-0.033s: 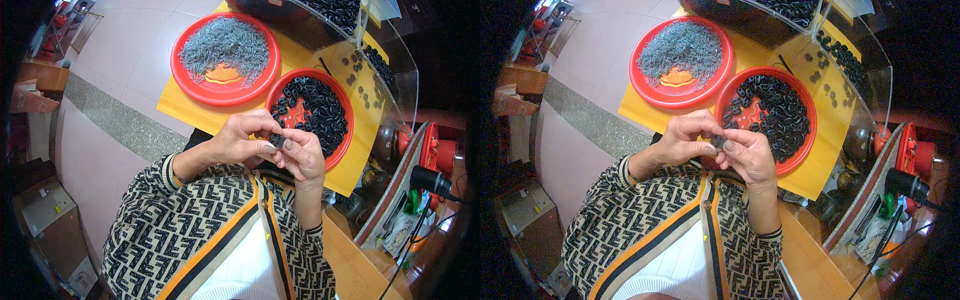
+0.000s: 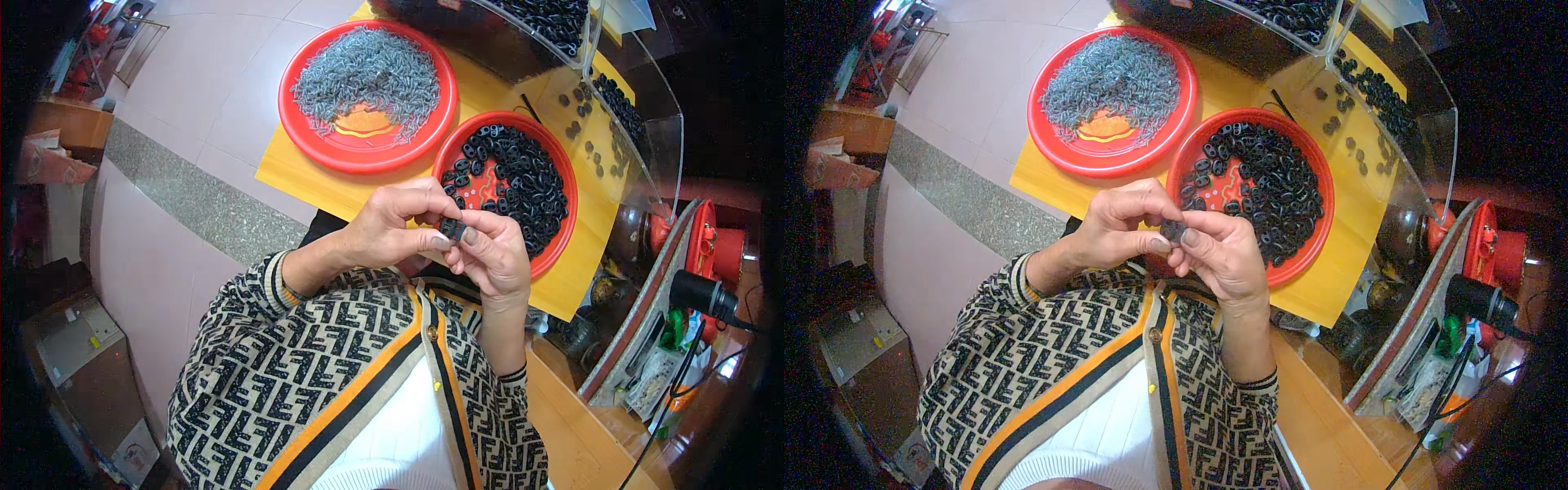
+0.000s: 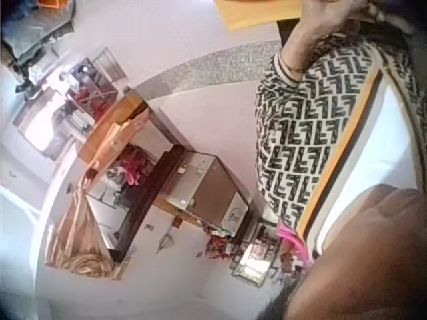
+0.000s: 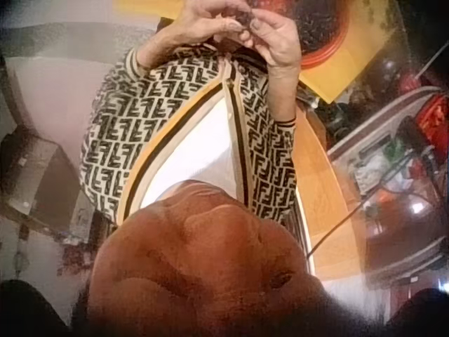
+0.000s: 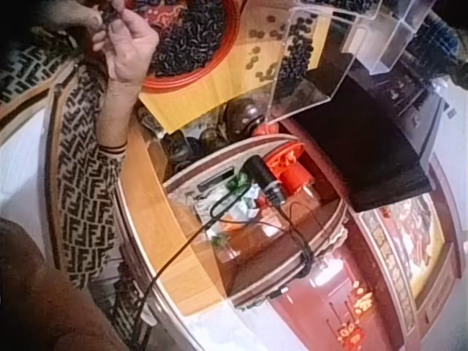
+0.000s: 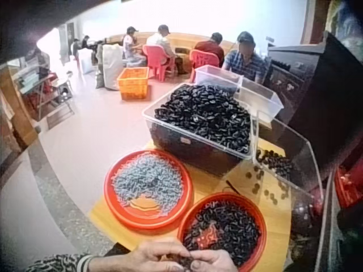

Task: Assembling small black plastic rings by inserting metal spring-like components.

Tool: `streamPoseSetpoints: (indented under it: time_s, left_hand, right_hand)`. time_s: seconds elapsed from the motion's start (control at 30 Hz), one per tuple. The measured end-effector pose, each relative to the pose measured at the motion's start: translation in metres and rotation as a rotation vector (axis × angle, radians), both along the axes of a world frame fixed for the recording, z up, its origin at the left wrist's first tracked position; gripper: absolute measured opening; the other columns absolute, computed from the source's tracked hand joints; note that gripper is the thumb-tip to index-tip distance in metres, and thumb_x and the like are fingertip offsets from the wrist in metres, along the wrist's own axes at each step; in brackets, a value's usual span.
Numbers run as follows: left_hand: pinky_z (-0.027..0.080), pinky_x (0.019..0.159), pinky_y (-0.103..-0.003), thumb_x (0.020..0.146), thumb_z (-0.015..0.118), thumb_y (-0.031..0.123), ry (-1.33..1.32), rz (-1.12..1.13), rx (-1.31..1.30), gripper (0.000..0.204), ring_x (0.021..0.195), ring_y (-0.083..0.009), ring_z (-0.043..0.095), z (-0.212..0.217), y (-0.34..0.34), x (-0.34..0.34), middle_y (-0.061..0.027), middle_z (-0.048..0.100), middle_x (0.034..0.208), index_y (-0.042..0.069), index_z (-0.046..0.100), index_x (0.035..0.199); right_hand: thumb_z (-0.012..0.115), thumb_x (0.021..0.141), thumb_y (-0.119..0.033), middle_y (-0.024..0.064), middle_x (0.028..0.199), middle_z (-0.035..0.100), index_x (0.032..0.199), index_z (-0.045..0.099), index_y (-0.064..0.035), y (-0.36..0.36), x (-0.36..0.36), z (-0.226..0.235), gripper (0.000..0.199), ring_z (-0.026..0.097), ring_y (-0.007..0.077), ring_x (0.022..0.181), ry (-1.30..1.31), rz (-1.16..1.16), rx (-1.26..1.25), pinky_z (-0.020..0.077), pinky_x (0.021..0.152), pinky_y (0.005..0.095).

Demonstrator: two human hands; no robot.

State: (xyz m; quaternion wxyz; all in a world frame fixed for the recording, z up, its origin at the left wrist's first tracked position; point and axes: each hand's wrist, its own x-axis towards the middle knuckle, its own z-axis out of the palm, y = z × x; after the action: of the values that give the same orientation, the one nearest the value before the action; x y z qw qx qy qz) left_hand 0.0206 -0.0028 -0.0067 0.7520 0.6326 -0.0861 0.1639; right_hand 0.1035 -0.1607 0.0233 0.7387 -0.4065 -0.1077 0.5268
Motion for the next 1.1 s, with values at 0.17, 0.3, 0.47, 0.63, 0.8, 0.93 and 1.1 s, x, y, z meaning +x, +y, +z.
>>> streamPoseSetpoints:
  time_s: [0.17,0.3,0.47,0.63,0.8,0.93,1.1]
  left_hand:
    - [0.043,0.064,-0.027,0.067,0.067,0.004,-0.015,-0.006,0.035,0.025,0.072,-0.0164,0.054,0.002,0.001,0.001,-0.0076,0.055,0.077,-0.001,0.060,0.090]
    - [0.043,0.063,-0.026,0.066,0.067,0.005,-0.043,-0.036,0.165,0.026,0.070,-0.0171,0.054,0.009,0.004,0.000,-0.0076,0.054,0.075,-0.001,0.060,0.090]
    - [0.043,0.062,-0.027,0.066,0.067,0.004,-0.085,-0.036,0.136,0.026,0.069,-0.0172,0.054,0.011,0.001,0.001,-0.0077,0.054,0.074,-0.001,0.060,0.091]
    - [0.043,0.061,-0.027,0.066,0.067,0.004,-0.107,-0.063,0.116,0.026,0.069,-0.0182,0.054,0.016,-0.001,-0.001,-0.0083,0.054,0.074,0.000,0.060,0.091]
    - [0.044,0.060,-0.028,0.068,0.066,0.003,-0.182,-0.042,0.177,0.023,0.068,-0.0192,0.055,0.014,-0.002,0.003,-0.0092,0.055,0.073,0.000,0.059,0.090]
    - [0.043,0.060,-0.027,0.069,0.065,0.003,-0.184,-0.043,0.180,0.024,0.067,-0.0172,0.054,0.009,-0.002,0.004,-0.0081,0.054,0.074,0.000,0.059,0.091]
    - [0.041,0.061,-0.024,0.069,0.066,0.003,0.049,-0.103,-0.208,0.026,0.069,-0.0124,0.050,0.002,-0.010,0.001,-0.0054,0.052,0.077,-0.002,0.058,0.093]
  right_hand:
    - [0.056,0.080,-0.003,0.0141,0.078,0.061,0.103,0.051,0.0112,-0.001,-0.002,0.001,0.027,0.060,0.0158,0.062,-0.005,-0.025,-0.009,0.0502,0.052,0.0221]
    - [0.056,0.080,-0.004,0.0137,0.077,0.060,0.101,0.052,0.0113,-0.003,0.003,0.001,0.026,0.060,0.0156,0.061,0.050,0.043,-0.002,0.0500,0.051,0.0221]
    - [0.057,0.080,-0.005,0.0123,0.076,0.060,0.099,0.052,0.0106,-0.002,-0.001,0.009,0.026,0.059,0.0142,0.059,0.009,0.023,-0.017,0.0486,0.050,0.0207]
    - [0.058,0.080,-0.007,0.0109,0.074,0.059,0.096,0.053,0.0089,-0.004,-0.004,0.011,0.023,0.058,0.0127,0.058,-0.046,0.050,-0.007,0.0475,0.048,0.0198]
    - [0.057,0.081,-0.008,0.0105,0.074,0.059,0.092,0.053,0.0073,-0.002,-0.005,0.011,0.019,0.058,0.0124,0.057,-0.093,0.056,-0.024,0.0476,0.047,0.0198]
    - [0.056,0.081,-0.007,0.0107,0.075,0.059,0.094,0.053,0.0062,-0.003,-0.004,0.004,0.019,0.059,0.0135,0.058,-0.051,0.011,-0.021,0.0484,0.048,0.0206]
    - [0.056,0.081,-0.006,0.0107,0.076,0.059,0.097,0.052,0.0061,-0.002,-0.001,0.008,0.020,0.059,0.0142,0.060,0.040,0.006,0.019,0.0492,0.048,0.0208]
